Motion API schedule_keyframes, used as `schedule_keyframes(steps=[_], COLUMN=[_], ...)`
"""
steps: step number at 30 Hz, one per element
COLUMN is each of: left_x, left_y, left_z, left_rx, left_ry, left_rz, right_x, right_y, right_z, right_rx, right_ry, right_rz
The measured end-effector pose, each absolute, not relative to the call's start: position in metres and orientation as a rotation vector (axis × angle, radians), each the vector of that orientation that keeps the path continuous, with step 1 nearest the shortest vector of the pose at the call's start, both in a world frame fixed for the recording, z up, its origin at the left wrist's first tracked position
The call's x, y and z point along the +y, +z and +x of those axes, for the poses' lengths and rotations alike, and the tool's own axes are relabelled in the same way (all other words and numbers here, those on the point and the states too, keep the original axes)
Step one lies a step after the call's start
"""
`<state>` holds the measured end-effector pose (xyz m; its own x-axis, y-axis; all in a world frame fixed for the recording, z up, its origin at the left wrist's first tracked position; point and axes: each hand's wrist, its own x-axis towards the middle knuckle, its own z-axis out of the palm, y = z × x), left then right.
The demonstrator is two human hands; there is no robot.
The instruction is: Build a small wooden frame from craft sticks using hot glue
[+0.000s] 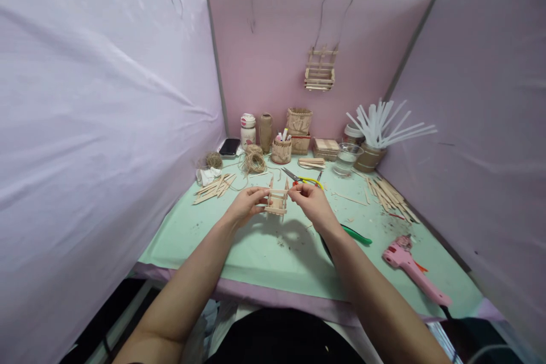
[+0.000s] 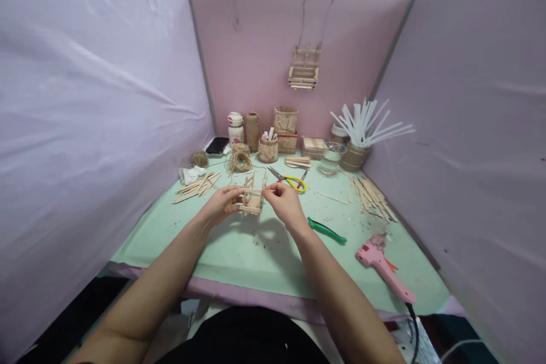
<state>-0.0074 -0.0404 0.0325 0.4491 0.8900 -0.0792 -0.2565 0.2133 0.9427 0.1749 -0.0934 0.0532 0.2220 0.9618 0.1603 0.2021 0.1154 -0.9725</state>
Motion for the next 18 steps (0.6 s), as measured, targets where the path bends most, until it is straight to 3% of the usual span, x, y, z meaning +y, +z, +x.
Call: schedule_keyframes(steps=[18], left_x=[-0.046], left_y=[0.033], left_z=[-0.006], left_rx=[0.746], left_ry=[0.924], left_rz=[1.113], right_x=[-0.096], right_y=[0.042], right_z=[0.176], right_rx=[-1.207], right_ry=[0.868], right_rz=[-1.288])
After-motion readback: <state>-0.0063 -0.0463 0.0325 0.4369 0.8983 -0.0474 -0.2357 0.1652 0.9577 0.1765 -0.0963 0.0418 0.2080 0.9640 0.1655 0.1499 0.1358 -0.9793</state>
